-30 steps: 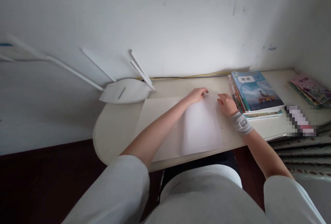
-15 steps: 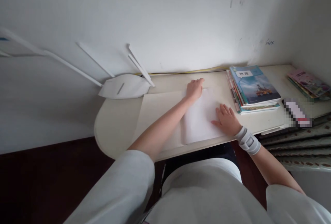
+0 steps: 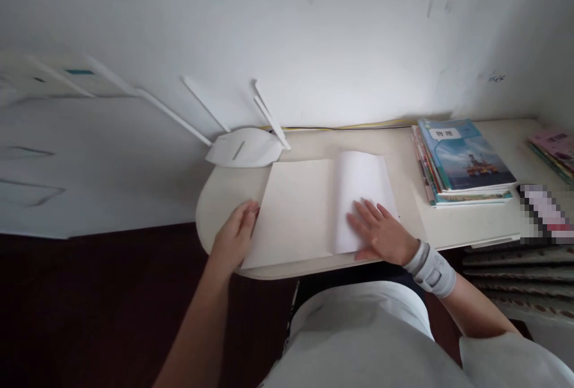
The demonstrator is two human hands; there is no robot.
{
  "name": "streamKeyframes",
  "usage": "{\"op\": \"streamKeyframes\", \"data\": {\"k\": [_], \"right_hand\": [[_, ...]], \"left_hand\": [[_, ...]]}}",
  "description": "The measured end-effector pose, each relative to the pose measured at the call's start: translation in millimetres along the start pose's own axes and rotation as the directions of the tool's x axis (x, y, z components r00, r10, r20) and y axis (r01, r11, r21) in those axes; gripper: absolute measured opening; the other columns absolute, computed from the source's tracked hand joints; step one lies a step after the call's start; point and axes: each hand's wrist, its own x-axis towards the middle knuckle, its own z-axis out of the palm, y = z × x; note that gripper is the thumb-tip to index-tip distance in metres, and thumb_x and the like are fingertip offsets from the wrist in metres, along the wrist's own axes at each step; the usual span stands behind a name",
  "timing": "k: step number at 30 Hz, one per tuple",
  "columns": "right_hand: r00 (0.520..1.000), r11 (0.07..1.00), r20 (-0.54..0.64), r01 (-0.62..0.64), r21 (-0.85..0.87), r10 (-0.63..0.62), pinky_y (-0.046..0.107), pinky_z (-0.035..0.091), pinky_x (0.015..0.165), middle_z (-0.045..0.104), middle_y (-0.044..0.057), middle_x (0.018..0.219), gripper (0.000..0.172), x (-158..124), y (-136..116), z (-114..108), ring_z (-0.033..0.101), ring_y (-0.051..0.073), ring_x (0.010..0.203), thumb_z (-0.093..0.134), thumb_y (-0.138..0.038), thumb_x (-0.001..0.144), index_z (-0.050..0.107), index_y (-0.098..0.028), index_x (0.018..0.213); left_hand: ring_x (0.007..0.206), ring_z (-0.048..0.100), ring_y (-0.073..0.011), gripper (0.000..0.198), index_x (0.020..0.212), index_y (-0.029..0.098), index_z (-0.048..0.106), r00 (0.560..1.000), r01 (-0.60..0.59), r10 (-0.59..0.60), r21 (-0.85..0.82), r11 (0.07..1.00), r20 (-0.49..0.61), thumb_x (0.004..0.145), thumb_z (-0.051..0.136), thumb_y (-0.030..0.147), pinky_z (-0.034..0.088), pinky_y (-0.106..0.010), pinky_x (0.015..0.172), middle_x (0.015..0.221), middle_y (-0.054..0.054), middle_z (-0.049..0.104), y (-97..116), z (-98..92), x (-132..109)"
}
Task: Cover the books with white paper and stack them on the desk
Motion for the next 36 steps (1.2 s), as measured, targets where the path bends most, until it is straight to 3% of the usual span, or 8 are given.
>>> {"op": "streamKeyframes", "data": {"k": [3,8,15,20,24,29,32,36], "right_hand": [[0.993,0.994,-0.053,0.106,0.001,-0.106,0.045,0.037,0.101,0.039,0.023,0.137,0.055,-6,-5,1,0.029,0.03,0.132,0.056,-0.032,0.083,0.045,-0.006,0.13],[0.991,0.989,-0.079,0.103,-0.105,-0.111,0.04,0.044,0.097,0.054,0.024,0.123,0.037,-19,-16,8,0.048,0.027,0.12,0.048,-0.01,0.081,0.056,-0.002,0.117],[0.986,0.995,-0.148,0.066,-0.069,-0.076,0.043,0.047,0.096,0.052,0.024,0.125,0.046,-16,-14,12,0.046,0.03,0.121,0.054,-0.032,0.085,0.054,-0.002,0.119],[0.98,0.999,-0.196,0.027,-0.045,-0.035,0.043,0.047,0.096,0.055,0.023,0.121,0.04,-15,-15,13,0.048,0.028,0.12,0.049,-0.029,0.087,0.055,-0.003,0.117],[0.983,1.0,-0.181,0.012,-0.016,-0.015,0.043,0.046,0.097,0.054,0.022,0.122,0.04,-15,-18,11,0.048,0.028,0.119,0.048,-0.023,0.084,0.055,-0.002,0.118],[0.988,1.0,-0.156,-0.011,-0.021,0.007,0.044,0.043,0.099,0.053,0.022,0.124,0.047,-14,-21,14,0.046,0.028,0.12,0.046,-0.015,0.078,0.052,0.0,0.121],[0.988,0.999,-0.154,-0.023,-0.036,0.017,0.045,0.042,0.099,0.052,0.024,0.124,0.051,-13,-26,17,0.044,0.029,0.122,0.045,-0.011,0.074,0.049,0.003,0.123],[0.981,0.995,-0.179,-0.079,-0.055,0.068,0.045,0.042,0.098,0.051,0.025,0.124,0.052,-11,-33,20,0.043,0.029,0.122,0.044,-0.009,0.072,0.05,0.004,0.122]], "left_hand": [[0.118,0.05,-0.023,0.043,0.125,0.018,0.045,1.0,0.022,-0.022,-0.04,0.999,-0.001,0.087,0.034,0.036,0.034,-0.04,0.104,0.127,-0.011,0.055,-6,5.8,-10],[0.12,0.049,-0.021,0.045,0.129,0.022,0.043,1.0,0.019,-0.022,-0.208,0.978,-0.012,0.086,0.04,0.036,0.032,-0.04,0.106,0.127,-0.007,0.056,-10,6.0,-8],[0.113,0.056,-0.0227,0.044,0.114,0.02,0.055,0.968,0.205,-0.25,-0.597,0.776,0.006,0.072,0.061,0.03,0.038,-0.038,0.103,0.119,-0.007,0.062,-2,-2.3,-2],[0.099,0.063,-0.0221,0.029,0.094,0.017,0.061,0.917,0.375,-0.354,-0.692,0.617,0.182,0.064,0.062,0.016,0.047,-0.039,0.093,0.097,-0.007,0.069,7,-16.1,16],[0.084,0.065,-0.0177,0.023,0.087,0.014,0.065,0.871,0.487,-0.348,-0.71,0.509,0.347,0.065,0.058,0.009,0.055,-0.028,0.072,0.088,-0.007,0.07,7,-26.8,28],[0.054,0.054,-0.0072,0.022,0.081,0.013,0.068,0.816,0.578,-0.314,-0.678,0.454,0.485,0.063,0.058,0.007,0.046,-0.016,0.043,0.085,-0.006,0.068,5,-29.8,35],[0.041,0.042,-0.0055,0.026,0.085,0.014,0.069,0.8,0.575,-0.222,-0.607,0.549,0.557,0.061,0.058,0.012,0.032,-0.014,0.031,0.061,-0.001,0.061,5,-24.6,34],[0.074,0.061,-0.0168,0.03,0.093,0.018,0.068,0.932,0.147,0.037,-0.47,0.871,0.36,0.066,0.06,0.027,0.052,-0.028,0.066,0.083,-0.003,0.068,12,-13.0,26]]}}
